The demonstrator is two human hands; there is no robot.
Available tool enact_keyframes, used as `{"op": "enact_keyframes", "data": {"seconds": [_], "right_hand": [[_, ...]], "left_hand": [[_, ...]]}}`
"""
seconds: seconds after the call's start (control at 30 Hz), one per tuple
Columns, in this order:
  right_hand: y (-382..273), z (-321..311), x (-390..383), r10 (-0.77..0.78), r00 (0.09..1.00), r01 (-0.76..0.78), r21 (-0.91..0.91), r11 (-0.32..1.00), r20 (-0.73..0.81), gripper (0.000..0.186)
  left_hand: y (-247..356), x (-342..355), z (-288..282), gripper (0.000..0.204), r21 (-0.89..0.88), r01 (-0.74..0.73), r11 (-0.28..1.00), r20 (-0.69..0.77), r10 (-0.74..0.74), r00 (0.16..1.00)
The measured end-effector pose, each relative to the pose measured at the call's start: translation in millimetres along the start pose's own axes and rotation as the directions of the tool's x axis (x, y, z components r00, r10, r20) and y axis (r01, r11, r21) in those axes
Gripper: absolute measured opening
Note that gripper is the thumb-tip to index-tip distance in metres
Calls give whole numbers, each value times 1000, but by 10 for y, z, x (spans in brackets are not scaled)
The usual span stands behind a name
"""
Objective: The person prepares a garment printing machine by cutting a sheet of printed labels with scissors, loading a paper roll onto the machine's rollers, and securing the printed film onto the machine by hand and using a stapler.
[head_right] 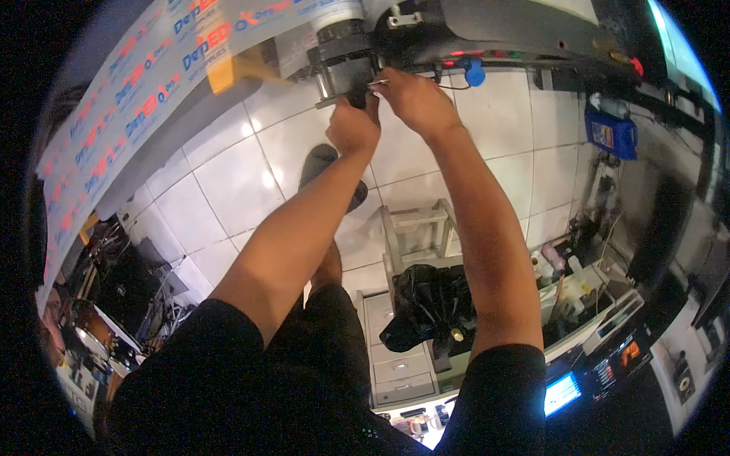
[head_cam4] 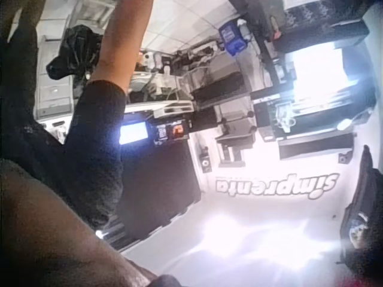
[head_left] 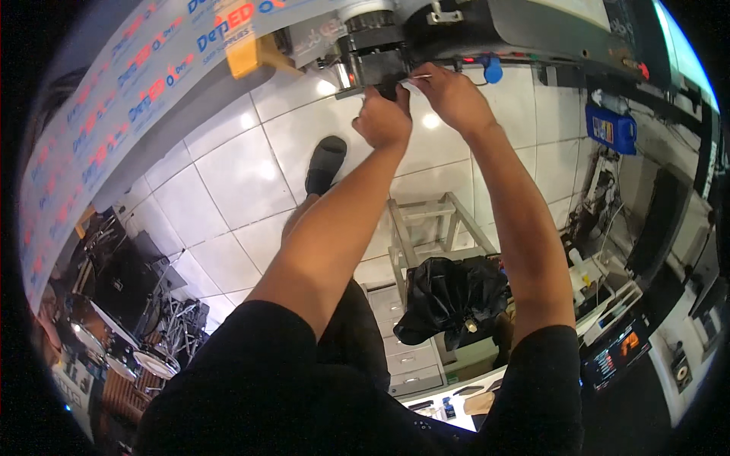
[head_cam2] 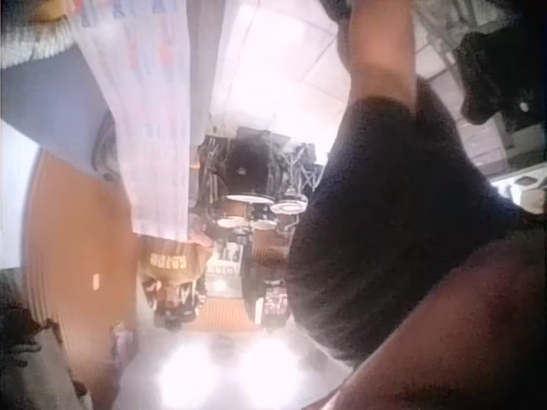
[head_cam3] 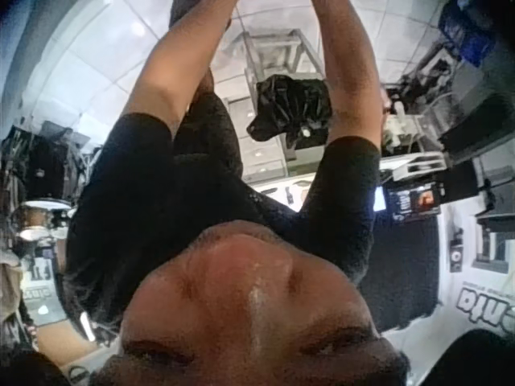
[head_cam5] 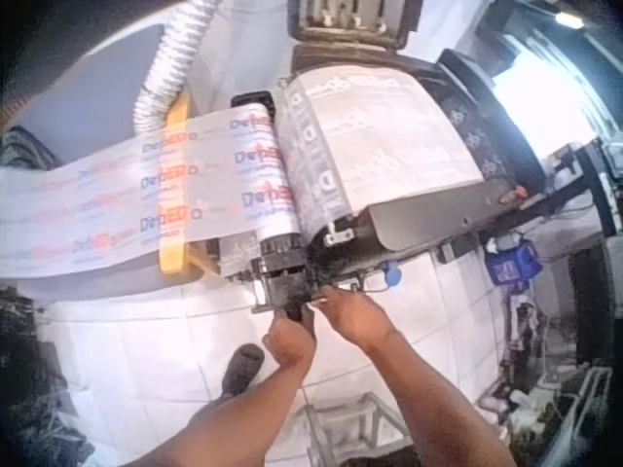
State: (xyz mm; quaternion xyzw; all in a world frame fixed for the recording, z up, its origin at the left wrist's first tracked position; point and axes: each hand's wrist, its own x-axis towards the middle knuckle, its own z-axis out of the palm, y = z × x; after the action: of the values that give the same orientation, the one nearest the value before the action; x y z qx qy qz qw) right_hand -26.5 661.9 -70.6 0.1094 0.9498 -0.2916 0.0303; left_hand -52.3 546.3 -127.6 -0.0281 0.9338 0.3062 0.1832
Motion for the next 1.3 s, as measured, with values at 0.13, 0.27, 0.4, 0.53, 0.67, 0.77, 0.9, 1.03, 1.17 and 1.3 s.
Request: {"op": "enact_keyframes", "data": {"seconds": [0.13,0.27,0.4,0.53,0.67,0.77,0.9,1.03,1.17,1.3], "right_hand": [[84,27,-68,75,997,-74,30,997,-23,20],[158,80,-124,-26,994,28,11,1000,-105,20],[-45,-97,-100,58,998,-60,158,986,17,22],[116,-76,-136,-54,998,56,168,984,-17,23],[55,-165,-134,-19,999,19,6,1000,37,22],[75,-203,-109,-58,996,57,10,998,67,22],[33,-253,-66,-28,991,23,39,999,131,21],[22,-225,-60,-56,990,51,42,998,130,17],[57,-136,-24,-129,987,126,33,991,91,14],[26,-194,-25,-108,985,111,-10,994,133,17]], "left_hand": [[63,-49,29,46,65,27,998,68,-31,997],[-152,98,-21,45,2,-118,993,197,115,974],[-576,249,-188,43,-334,-253,908,302,357,884],[-536,187,-60,34,-593,198,781,504,167,847],[-496,240,-33,26,-684,554,474,662,85,745],[-470,256,4,27,-702,609,370,689,133,713],[-275,210,13,32,-567,380,731,591,40,806],[-224,232,27,26,-547,292,784,473,2,881],[-235,240,10,21,-384,157,910,447,34,894],[-305,248,78,30,-153,-108,982,285,149,947]]}}
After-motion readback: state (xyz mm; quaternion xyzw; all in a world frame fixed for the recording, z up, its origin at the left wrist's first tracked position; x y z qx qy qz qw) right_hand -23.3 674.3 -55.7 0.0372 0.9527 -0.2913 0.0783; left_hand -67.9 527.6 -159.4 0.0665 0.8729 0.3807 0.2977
